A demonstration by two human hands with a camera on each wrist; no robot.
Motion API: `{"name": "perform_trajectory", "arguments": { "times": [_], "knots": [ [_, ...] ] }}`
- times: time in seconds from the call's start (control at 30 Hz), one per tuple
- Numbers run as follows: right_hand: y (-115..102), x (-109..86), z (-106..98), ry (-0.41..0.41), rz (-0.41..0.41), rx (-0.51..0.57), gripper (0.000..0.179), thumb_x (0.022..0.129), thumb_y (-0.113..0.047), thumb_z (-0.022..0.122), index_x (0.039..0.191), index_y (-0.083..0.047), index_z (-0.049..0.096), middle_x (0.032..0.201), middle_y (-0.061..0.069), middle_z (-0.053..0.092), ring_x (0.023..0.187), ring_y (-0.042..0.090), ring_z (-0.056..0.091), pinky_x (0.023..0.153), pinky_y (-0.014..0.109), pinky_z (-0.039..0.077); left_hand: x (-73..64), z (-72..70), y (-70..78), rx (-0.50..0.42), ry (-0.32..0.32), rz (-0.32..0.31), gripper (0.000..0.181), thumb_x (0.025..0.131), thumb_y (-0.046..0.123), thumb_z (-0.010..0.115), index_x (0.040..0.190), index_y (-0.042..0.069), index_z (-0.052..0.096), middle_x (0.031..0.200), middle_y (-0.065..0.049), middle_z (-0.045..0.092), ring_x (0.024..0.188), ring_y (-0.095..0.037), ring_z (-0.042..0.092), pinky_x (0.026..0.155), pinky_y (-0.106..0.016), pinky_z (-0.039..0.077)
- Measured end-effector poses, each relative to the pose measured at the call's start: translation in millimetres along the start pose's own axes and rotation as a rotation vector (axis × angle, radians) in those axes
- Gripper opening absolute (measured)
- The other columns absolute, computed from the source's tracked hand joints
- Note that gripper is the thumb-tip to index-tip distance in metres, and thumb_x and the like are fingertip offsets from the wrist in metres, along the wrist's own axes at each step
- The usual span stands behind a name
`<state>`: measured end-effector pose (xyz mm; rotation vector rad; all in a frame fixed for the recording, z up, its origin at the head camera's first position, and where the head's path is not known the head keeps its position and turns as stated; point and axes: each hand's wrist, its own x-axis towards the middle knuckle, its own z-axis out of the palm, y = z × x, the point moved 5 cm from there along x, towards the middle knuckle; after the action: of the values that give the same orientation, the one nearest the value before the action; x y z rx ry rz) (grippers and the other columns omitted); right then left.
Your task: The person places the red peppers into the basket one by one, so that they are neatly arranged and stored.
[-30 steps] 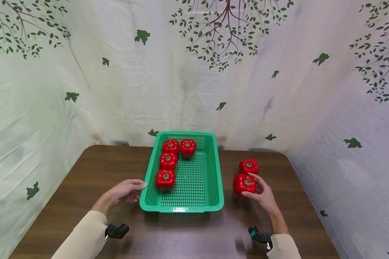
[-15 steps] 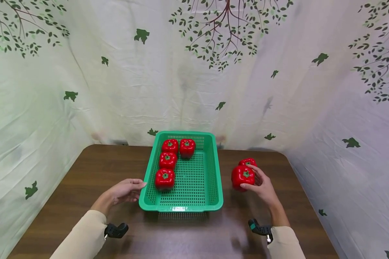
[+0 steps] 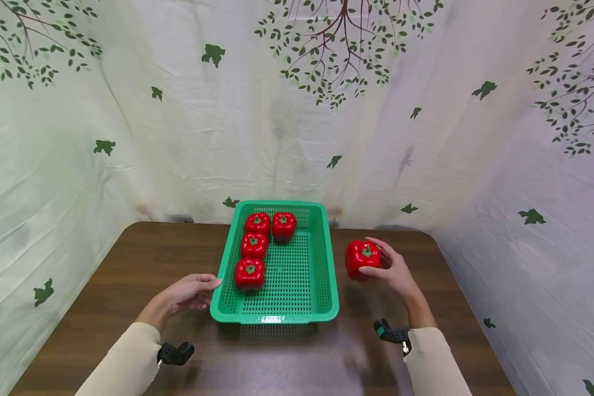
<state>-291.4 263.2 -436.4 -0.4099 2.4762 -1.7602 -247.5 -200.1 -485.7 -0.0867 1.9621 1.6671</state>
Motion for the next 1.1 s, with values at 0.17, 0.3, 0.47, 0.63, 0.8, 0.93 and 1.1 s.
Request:
{"name": "perform_trajectory", "arguments": {
  "times": [0.17, 0.3, 0.47, 0.63, 0.8, 0.93, 1.1],
  "knots": [
    [-10.3, 10.3, 1.0, -0.020, 0.002, 0.013, 0.069, 0.086, -0.011, 0.071, 0.146, -0.013, 0.036, 0.143, 0.016, 0.039, 0.126, 0.036, 0.038, 0.083, 0.030, 0.052, -0.2, -0.5, -0.3, -0.003, -0.010, 0.006, 0.028, 0.096, 0.033, 0.060, 0.104, 0.006, 0.062, 0.082, 0.000, 0.067, 0.072, -0.016, 0.062, 0.068, -0.029, 0.050],
    [-18.4, 17.9, 2.8, -0.034, 0.014, 0.015, 0.070, 0.086, -0.013, 0.071, 0.146, -0.014, 0.035, 0.144, 0.018, 0.038, 0.127, 0.038, 0.037, 0.082, 0.032, 0.052, -0.3, -0.4, -0.1, -0.002, -0.012, 0.010, 0.029, 0.096, 0.033, 0.059, 0.105, 0.005, 0.062, 0.082, 0.000, 0.067, 0.072, -0.016, 0.062, 0.068, -0.028, 0.050],
    [-24.5, 29.1, 8.4, -0.073, 0.037, 0.028, 0.072, 0.085, -0.015, 0.072, 0.147, -0.014, 0.035, 0.144, 0.016, 0.039, 0.128, 0.038, 0.037, 0.083, 0.037, 0.053, -0.8, 0.4, 0.8, 0.000, -0.017, 0.011, 0.030, 0.096, 0.033, 0.059, 0.105, 0.005, 0.062, 0.082, 0.000, 0.066, 0.072, -0.016, 0.061, 0.068, -0.028, 0.050],
    [-31.5, 41.5, 15.7, -0.104, 0.044, 0.028, 0.071, 0.086, -0.018, 0.073, 0.146, -0.015, 0.036, 0.143, 0.014, 0.041, 0.128, 0.037, 0.039, 0.085, 0.043, 0.052, -1.7, 0.6, 2.1, 0.001, -0.020, 0.016, 0.030, 0.096, 0.032, 0.058, 0.105, 0.004, 0.061, 0.083, 0.000, 0.066, 0.072, -0.016, 0.061, 0.067, -0.028, 0.050],
    [-39.2, 53.6, 23.2, -0.114, 0.005, -0.005, 0.069, 0.085, -0.015, 0.073, 0.145, -0.013, 0.038, 0.141, 0.015, 0.044, 0.126, 0.037, 0.042, 0.086, 0.042, 0.051, -2.2, -0.6, 2.0, 0.002, -0.023, 0.021, 0.031, 0.096, 0.033, 0.058, 0.107, 0.003, 0.061, 0.084, 0.000, 0.066, 0.073, -0.017, 0.061, 0.069, -0.029, 0.050],
    [-44.1, 61.0, 31.4, -0.131, -0.021, 0.011, 0.070, 0.085, -0.011, 0.073, 0.145, -0.010, 0.037, 0.141, 0.016, 0.044, 0.126, 0.037, 0.041, 0.086, 0.040, 0.051, -1.9, -1.2, 1.1, 0.006, -0.024, 0.023, 0.033, 0.096, 0.033, 0.058, 0.108, 0.003, 0.061, 0.084, 0.000, 0.067, 0.073, -0.017, 0.061, 0.070, -0.029, 0.051],
    [-49.4, 65.9, 42.6, -0.150, -0.024, 0.065, 0.071, 0.084, -0.006, 0.072, 0.145, -0.010, 0.036, 0.143, 0.016, 0.042, 0.128, 0.037, 0.039, 0.086, 0.039, 0.052, -1.4, -1.1, 0.4, 0.006, -0.029, 0.029, 0.033, 0.097, 0.033, 0.058, 0.108, 0.002, 0.061, 0.085, -0.001, 0.067, 0.073, -0.017, 0.061, 0.069, -0.029, 0.050]
  ]
}}
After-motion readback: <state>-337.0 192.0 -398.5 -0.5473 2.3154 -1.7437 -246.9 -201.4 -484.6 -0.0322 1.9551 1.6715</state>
